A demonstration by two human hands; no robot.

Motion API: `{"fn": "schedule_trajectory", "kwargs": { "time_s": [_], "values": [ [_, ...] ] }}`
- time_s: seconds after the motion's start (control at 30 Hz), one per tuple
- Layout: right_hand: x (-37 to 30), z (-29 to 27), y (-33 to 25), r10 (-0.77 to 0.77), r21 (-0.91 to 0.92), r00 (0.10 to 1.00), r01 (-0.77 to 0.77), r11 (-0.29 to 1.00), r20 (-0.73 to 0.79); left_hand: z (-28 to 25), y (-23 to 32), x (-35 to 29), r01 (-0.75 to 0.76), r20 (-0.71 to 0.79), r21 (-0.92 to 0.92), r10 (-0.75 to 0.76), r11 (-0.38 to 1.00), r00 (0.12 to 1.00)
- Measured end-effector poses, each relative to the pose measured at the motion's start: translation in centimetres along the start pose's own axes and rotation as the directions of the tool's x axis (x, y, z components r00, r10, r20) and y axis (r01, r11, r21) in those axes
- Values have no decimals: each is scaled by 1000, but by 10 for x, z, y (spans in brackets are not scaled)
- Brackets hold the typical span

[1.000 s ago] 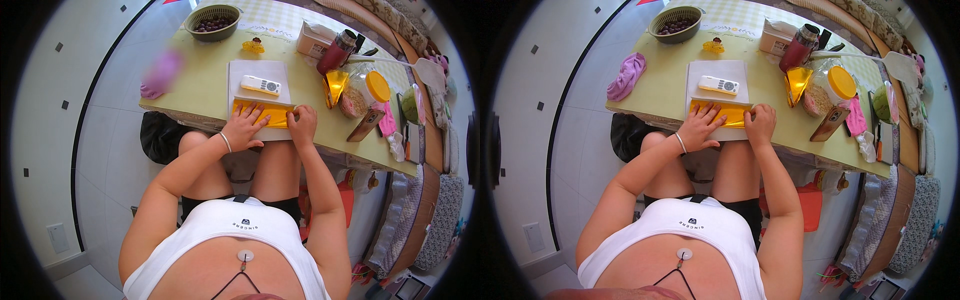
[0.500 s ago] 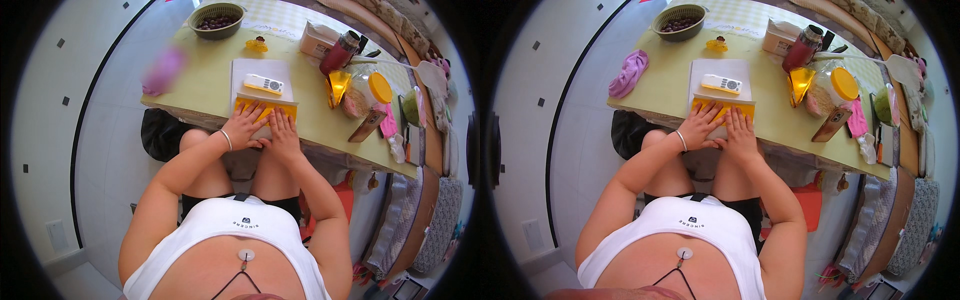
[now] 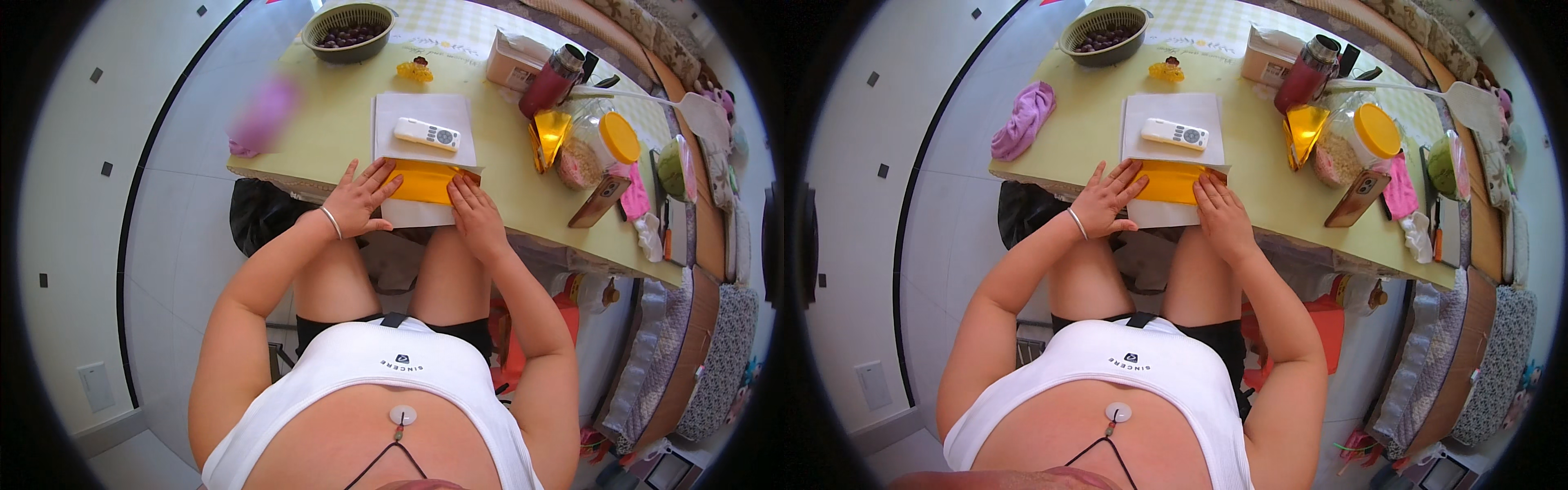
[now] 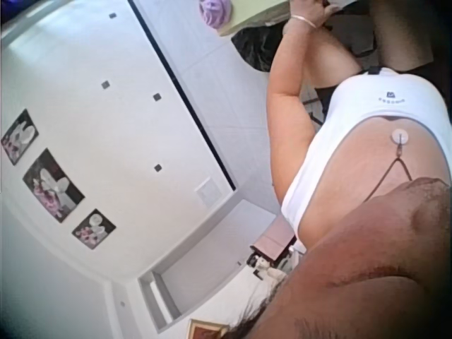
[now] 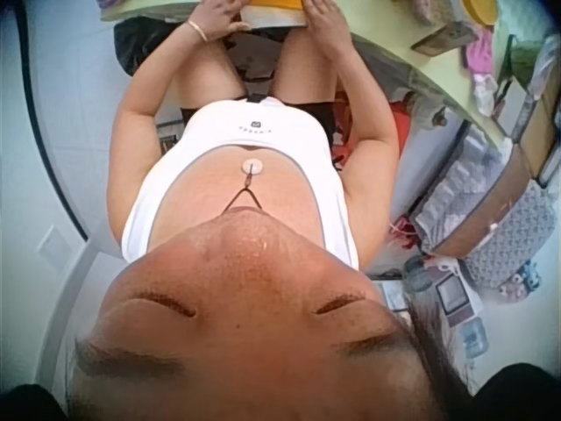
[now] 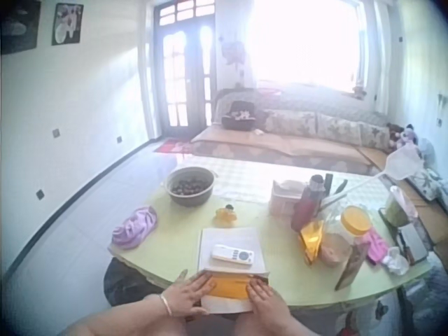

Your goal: The person folds a sheet of yellow paper on a table, repeatedly folding and unfolding it to create creases. The person handles the paper by hand, pressing folds and adjusting edges throughout the clip.

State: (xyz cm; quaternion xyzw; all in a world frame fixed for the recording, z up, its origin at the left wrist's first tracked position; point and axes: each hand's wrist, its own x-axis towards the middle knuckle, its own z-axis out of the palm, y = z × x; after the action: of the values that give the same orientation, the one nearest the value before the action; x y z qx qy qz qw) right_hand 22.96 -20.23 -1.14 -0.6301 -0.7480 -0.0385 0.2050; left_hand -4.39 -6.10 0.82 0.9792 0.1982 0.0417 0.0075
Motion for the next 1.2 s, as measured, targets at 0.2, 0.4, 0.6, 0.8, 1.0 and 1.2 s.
{"fn": "schedule_trajectory", "kwargs": {
  "time_s": [0.2,0.4,0.6,0.8,1.0,1.2],
  "values": [
    [8,-18,-5,-93,-97,990,83,992,-107,-13,-37,5,-37,97,58,31,998,995],
    [30,-3,-22,-176,-209,972,142,967,-156,-38,-23,33,19,-144,-17,-22,1000,989],
    [42,-5,-30,-2,46,985,10,999,-173,-2,39,53,-23,-369,-433,-154,901,917],
    [47,-9,-13,361,459,932,-308,833,-30,10,47,64,168,-388,-620,-486,766,783],
    [54,7,-16,401,380,908,-330,864,-124,8,48,76,376,-270,-580,-606,722,748],
    [46,6,-23,68,43,960,-59,997,-270,13,47,81,423,-247,-531,-611,734,752]
  ]
}}
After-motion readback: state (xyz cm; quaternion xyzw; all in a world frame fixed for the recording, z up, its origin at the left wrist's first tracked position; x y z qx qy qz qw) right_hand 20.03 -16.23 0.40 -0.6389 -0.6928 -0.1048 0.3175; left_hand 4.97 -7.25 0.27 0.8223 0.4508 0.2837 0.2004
